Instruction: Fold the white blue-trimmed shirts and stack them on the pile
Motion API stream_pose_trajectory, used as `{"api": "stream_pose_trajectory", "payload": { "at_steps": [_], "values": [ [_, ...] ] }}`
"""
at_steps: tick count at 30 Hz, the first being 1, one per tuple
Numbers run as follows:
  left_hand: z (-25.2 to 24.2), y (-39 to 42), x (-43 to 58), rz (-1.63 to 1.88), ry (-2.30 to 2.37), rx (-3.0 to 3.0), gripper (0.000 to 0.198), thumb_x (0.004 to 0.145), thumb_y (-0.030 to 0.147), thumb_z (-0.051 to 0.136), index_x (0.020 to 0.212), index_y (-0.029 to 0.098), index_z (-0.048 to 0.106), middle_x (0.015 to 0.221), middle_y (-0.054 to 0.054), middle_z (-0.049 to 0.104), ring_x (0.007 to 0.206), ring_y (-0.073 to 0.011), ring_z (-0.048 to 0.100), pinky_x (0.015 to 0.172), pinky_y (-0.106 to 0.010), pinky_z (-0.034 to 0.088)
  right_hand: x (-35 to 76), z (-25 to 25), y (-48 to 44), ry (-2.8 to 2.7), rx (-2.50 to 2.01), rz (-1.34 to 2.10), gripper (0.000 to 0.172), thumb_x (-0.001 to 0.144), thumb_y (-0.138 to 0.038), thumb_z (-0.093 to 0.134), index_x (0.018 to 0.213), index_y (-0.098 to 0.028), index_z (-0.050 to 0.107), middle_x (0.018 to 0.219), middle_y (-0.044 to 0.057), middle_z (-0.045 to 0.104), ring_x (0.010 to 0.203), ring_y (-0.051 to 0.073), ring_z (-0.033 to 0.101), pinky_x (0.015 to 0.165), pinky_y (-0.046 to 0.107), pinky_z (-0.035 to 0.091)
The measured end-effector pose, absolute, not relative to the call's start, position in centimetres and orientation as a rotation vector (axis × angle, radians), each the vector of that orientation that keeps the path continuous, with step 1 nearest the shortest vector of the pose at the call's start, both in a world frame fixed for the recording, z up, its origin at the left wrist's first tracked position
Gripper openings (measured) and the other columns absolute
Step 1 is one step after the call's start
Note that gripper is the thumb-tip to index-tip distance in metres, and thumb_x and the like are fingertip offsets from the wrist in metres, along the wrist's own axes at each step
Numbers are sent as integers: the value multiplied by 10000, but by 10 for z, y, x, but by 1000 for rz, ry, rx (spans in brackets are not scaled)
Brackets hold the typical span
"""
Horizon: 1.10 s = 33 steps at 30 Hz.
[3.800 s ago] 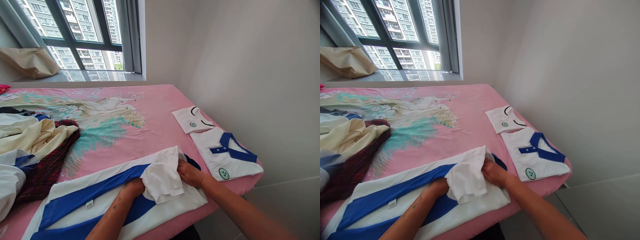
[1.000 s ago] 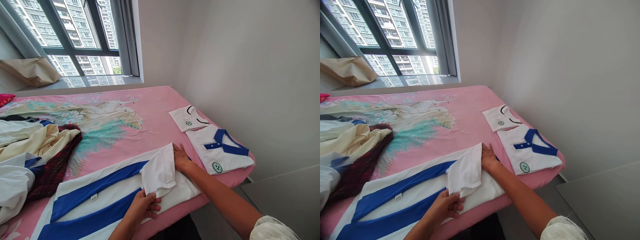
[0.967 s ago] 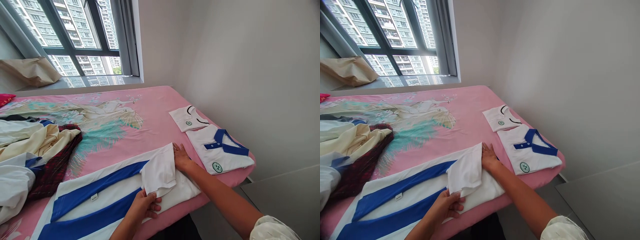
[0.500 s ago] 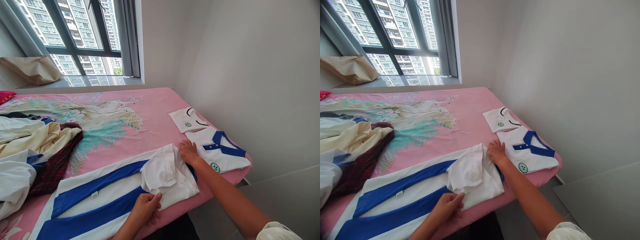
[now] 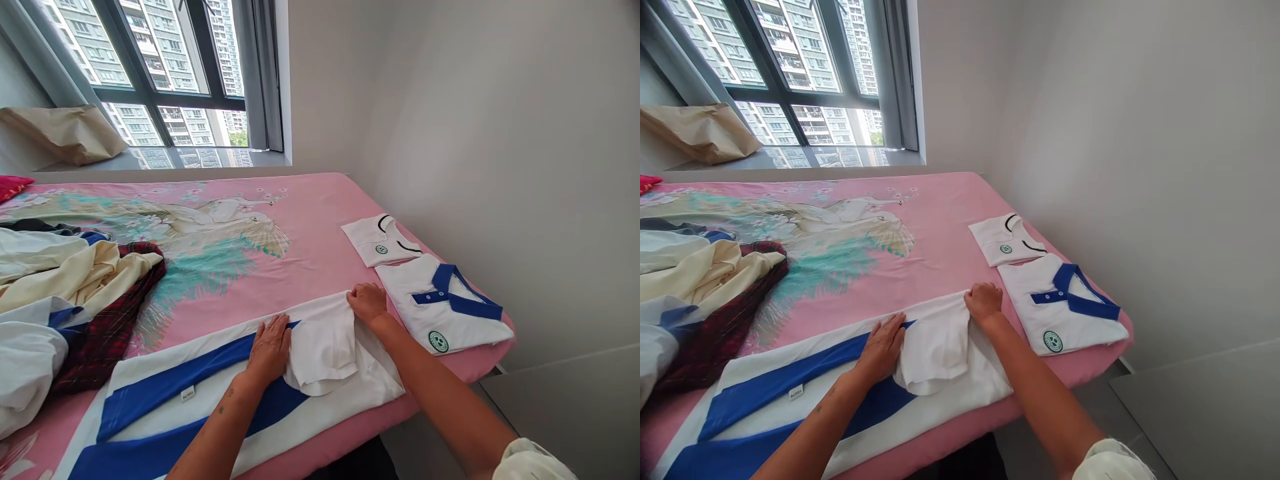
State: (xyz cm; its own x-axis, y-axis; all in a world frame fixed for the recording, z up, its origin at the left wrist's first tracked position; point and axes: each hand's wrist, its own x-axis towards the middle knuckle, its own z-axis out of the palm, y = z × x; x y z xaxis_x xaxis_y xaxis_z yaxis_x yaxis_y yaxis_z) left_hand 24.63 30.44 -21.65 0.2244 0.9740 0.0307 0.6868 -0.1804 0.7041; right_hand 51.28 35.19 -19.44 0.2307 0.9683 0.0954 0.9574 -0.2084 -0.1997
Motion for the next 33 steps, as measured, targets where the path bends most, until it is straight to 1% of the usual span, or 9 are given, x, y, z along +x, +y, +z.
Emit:
{"api": "stream_pose_trajectory", "payload": {
  "at_steps": [5,8,12,16,18,21,25,29,33],
  "values": [
    [-227,304,240,460,1533,2124,520,883,405,378,1356,193,415,1462,-89,351,1379,-223,236,1135,-456,62,514,-186,340,-1806,-2211,15,264,853,-234,399,894,-138,642,956,141,644,933,246,518,798,370,344],
    [-225,305,234,411,1436,2166,526,873,377,391,1372,211,391,1475,-75,324,1385,-230,216,1129,-485,71,488,-177,329,-1956,-1979,48,313,910,-274,336,1092,-191,577,1133,89,604,1059,206,486,911,332,340],
    [-225,305,227,359,1396,2255,510,858,272,380,1367,241,398,1474,-50,322,1388,-223,203,1125,-497,75,463,-191,318,-2328,-1770,314,439,917,-371,342,1325,-236,430,1397,43,432,1313,184,303,1102,378,170],
    [-225,300,217,336,1478,2282,529,872,353,394,1387,238,365,1483,-49,298,1390,-217,201,1134,-462,59,481,-209,317,-2188,-2109,354,546,898,-332,329,1372,-61,354,1445,190,322,1355,305,224,1079,584,25],
    [-222,293,211,352,1516,2263,526,878,356,379,1388,228,365,1484,-57,297,1389,-224,205,1131,-475,53,491,-205,314,-2124,-2136,286,553,898,-295,301,1388,-38,310,1464,195,276,1374,307,163,1076,594,-16],
    [-211,277,207,433,1444,2291,564,816,235,411,1379,211,381,1485,-67,299,1390,-238,200,1128,-497,61,493,-188,295,-2183,-1790,257,515,847,-169,309,1356,-119,374,1440,115,349,1363,225,206,1117,485,120],
    [-195,244,212,550,1107,2284,597,703,195,542,1293,271,499,1450,-46,378,1369,-276,251,1133,-499,52,485,-174,244,-2196,-1407,388,451,663,-62,392,1069,-202,530,1075,64,582,1065,188,502,925,356,412],
    [-195,222,227,754,1095,2066,326,691,299,646,1015,276,668,1233,-87,586,1260,-307,406,1112,-480,180,485,-187,202,-2158,-1551,214,243,680,-147,511,917,-199,509,903,56,552,894,213,497,819,352,407],
    [-202,219,241,774,1269,2227,236,730,207,563,946,254,648,1127,-91,611,1162,-294,475,1044,-469,291,486,-200,191,-2172,-1686,63,115,740,-190,544,854,-202,527,875,52,554,877,216,477,789,341,350]
  ]
}}
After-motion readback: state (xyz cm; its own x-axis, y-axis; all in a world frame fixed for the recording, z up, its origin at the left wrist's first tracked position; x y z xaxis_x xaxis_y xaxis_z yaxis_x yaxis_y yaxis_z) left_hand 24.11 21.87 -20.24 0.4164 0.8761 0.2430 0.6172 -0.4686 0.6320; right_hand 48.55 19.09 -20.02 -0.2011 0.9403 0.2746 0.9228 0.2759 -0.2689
